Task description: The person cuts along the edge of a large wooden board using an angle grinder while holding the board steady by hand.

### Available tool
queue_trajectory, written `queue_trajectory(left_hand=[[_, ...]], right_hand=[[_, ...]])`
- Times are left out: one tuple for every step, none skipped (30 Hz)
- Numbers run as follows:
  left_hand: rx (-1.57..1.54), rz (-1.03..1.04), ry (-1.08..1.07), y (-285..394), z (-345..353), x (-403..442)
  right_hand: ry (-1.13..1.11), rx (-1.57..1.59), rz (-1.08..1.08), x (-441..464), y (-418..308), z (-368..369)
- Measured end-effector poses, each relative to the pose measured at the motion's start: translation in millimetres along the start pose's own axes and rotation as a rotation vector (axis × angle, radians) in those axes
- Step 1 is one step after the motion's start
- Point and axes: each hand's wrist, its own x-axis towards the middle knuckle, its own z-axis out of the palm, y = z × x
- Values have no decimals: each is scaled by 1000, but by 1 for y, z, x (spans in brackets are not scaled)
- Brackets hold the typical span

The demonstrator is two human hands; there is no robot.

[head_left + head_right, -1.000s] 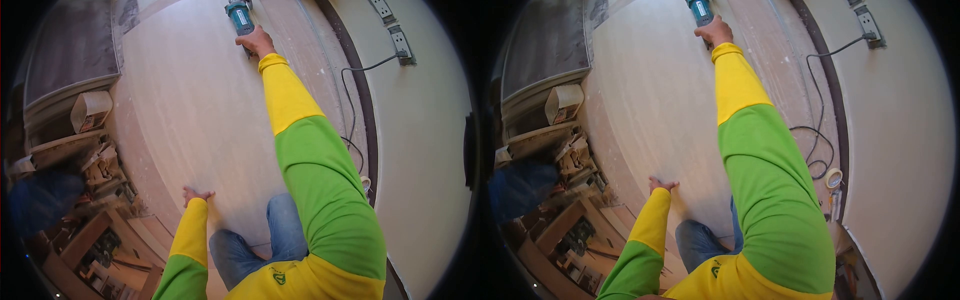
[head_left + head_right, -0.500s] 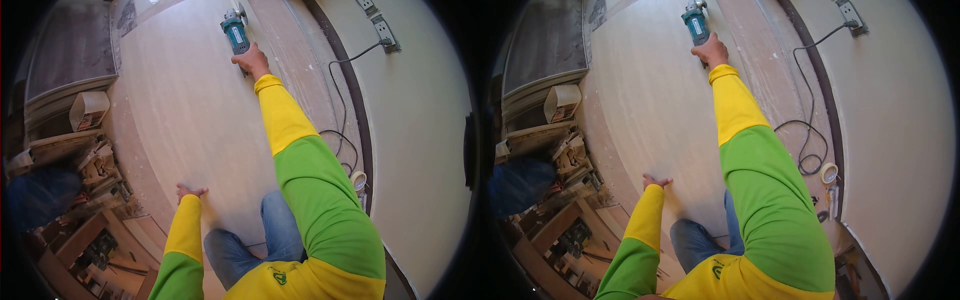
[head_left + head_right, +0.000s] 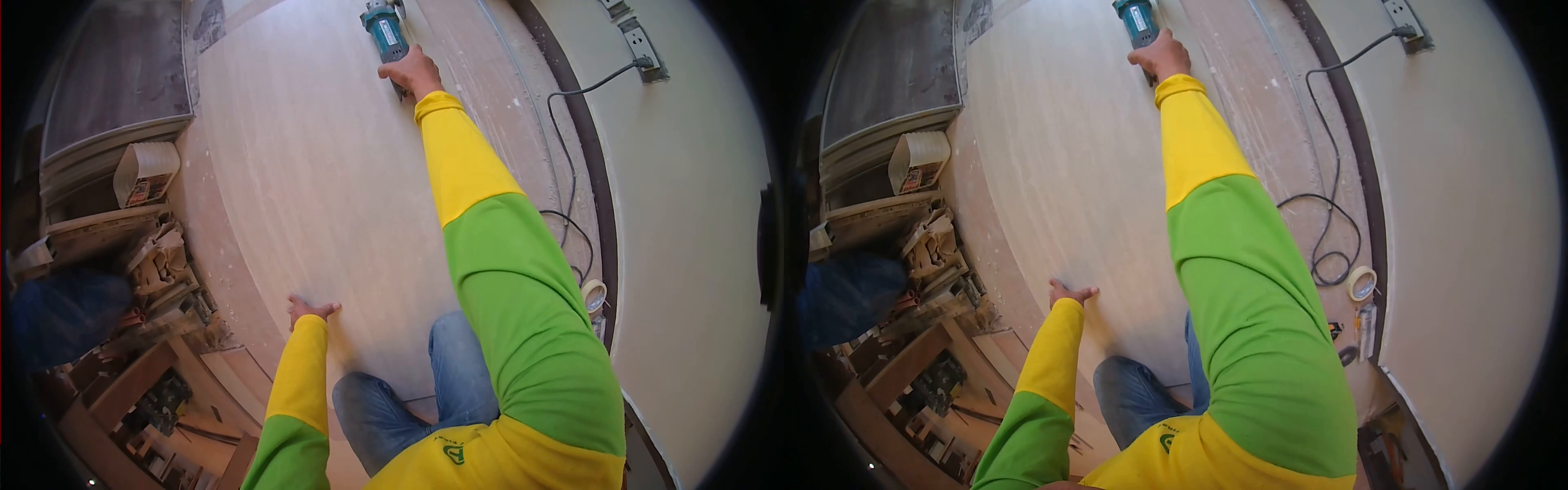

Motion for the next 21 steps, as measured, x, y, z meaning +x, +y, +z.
queue_trajectory(left_hand=[[1, -2, -1, 0, -1, -1], [0, -2, -4, 0, -1, -1], [-1, -1, -7, 0, -1, -1], [0, -4, -8, 0, 0, -1], [11, -5, -5, 0, 0, -1], [22, -7, -2, 1, 0, 0], [23, -9, -1, 0, 1, 2], [25, -3, 0, -1, 4, 5], [27, 3, 1, -2, 3, 5], [24, -1, 4, -2, 2, 5], [15, -4, -5, -2, 1, 5], [7, -6, -16, -2, 1, 4], [3, -5, -14, -2, 2, 3], [11, -9, -4, -1, 1, 3], [18, -13, 7, 0, 2, 3], [13, -10, 10, -1, 4, 6], [19, -4, 16, -4, 6, 10], [28, 4, 19, -5, 6, 11], [27, 13, 18, -5, 7, 11], [15, 18, 22, -4, 7, 11], [4, 19, 26, -6, 6, 11]], right_hand=[[3, -12, -6, 5, -2, 2], [5, -24, -11, 10, -3, 3], [3, -24, -10, 13, -3, 4], [13, -1, -12, 15, -4, 5], [23, 24, -16, 18, -5, 6], [21, 25, -16, 22, -6, 7], [1, 44, -1, 25, -7, 7], [-21, 63, 14, 27, -8, 7], [-24, 66, 13, 29, -9, 7], [-35, 66, 23, 31, -11, 7], [-47, 65, 34, 32, -12, 7], [-49, 65, 32, 29, -10, 7], [-38, 81, 26, 26, -9, 6], [-26, 97, 17, 24, -10, 6], [-23, 100, 9, 22, -10, 7], [-17, 78, 11, 20, -8, 7], [-10, 57, 16, 18, -5, 7], [-3, 55, 17, 12, -4, 5], [-2, 21, 14, 5, -2, 4], [0, -11, 12, 0, 0, 1], [-35, -17, 26, -5, 2, -2]])
